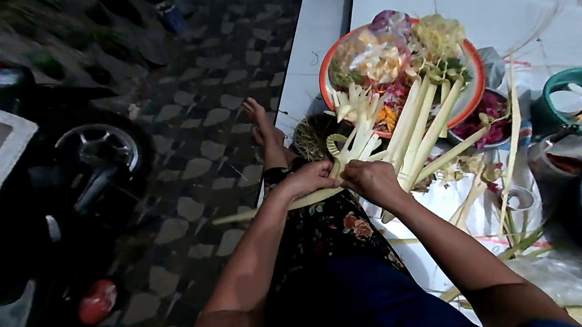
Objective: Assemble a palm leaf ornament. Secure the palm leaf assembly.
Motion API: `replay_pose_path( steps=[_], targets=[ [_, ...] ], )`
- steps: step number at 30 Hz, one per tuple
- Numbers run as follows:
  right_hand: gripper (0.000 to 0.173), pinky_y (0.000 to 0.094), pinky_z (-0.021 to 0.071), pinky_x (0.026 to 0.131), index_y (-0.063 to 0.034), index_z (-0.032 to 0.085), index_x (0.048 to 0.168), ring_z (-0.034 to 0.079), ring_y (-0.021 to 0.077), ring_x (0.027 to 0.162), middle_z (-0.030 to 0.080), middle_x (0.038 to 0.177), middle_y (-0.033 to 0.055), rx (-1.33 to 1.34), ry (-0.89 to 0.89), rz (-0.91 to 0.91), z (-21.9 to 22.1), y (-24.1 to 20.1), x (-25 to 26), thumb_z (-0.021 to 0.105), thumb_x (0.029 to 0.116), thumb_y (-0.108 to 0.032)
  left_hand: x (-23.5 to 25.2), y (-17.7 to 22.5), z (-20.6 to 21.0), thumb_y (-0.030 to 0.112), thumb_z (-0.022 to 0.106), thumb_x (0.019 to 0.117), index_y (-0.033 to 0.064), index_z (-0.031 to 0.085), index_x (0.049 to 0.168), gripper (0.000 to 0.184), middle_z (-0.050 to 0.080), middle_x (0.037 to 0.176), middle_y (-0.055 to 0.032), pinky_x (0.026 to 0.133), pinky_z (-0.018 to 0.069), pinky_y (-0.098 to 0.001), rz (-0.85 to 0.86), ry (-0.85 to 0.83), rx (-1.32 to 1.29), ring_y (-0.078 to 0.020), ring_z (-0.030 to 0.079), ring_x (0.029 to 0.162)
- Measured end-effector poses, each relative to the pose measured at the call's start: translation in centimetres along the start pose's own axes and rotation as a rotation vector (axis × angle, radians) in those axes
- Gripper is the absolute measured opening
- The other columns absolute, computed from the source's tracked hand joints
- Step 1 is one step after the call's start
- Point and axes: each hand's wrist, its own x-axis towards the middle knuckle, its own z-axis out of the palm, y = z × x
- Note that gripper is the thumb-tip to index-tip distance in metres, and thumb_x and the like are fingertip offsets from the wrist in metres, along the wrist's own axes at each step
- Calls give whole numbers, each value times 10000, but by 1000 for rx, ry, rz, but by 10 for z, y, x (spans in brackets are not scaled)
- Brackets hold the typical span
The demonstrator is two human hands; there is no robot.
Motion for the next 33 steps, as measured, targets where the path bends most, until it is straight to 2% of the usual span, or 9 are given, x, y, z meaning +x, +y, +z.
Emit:
replay_pose_path(
  steps=[1,4,7,9,11,13,15,20,33],
  targets=[
    [187,549,574,665,-119,775,1013,718,295,808,736,995,74,22,-31,27,6,1,-2,697,969,-284,2,-5,2,191,719,964,39,611,1233,328,697,939,-106,735,579,-389,-6,18,37,-186,679,816],
    [209,570,570,667,-122,763,1023,713,300,815,727,995,74,50,-82,122,24,4,-6,691,974,-312,-8,-18,19,239,667,1004,104,647,1318,343,719,1108,-105,947,566,-456,41,342,62,-213,701,1022],
    [223,586,559,657,-119,757,1030,706,315,810,722,980,83,70,-102,192,32,1,-4,698,973,-326,-36,-34,59,278,518,1075,35,684,1054,295,708,934,-89,792,585,-410,104,745,-108,-179,687,824],
    [231,600,556,683,-117,750,1036,710,323,844,726,1010,87,104,-114,221,36,-3,-2,684,980,-331,-53,-50,93,313,441,1100,4,672,1005,398,671,846,-59,739,572,-338,-1,680,-398,-141,652,749],
    [243,609,555,714,-115,741,1051,712,332,884,728,1043,94,126,-133,230,40,-9,2,671,990,-340,-58,-64,113,371,340,1121,-30,596,1251,493,688,1062,-112,877,567,-372,-128,541,-729,-189,684,956],
    [240,610,559,712,-105,740,1051,713,336,875,729,1034,103,141,-132,206,44,-17,3,675,988,-328,-51,-71,118,452,264,1118,8,409,1494,599,614,1363,-165,1027,532,-445,-120,520,-1004,-259,639,1213],
    [234,618,557,700,-105,739,1035,710,339,860,728,1018,105,159,-147,198,48,-28,2,680,986,-326,-42,-68,113,515,207,1106,97,322,1565,632,511,1492,-148,1080,493,-502,-26,551,-1205,-284,558,1325],
    [244,642,540,717,-99,730,1036,700,351,851,725,978,123,239,-187,232,47,-44,7,677,986,-332,-30,-57,102,411,190,1128,116,445,1444,502,611,1364,-104,975,533,-444,175,635,-1483,-243,633,1178],
    [395,587,522,892,-119,761,1092,678,255,1024,721,1118,87,559,-335,186,54,-40,12,474,1075,-389,-32,-49,103,329,213,1131,37,532,1304,466,599,1402,-149,1077,488,-454,339,772,-1397,-277,590,1288]
  ],
)
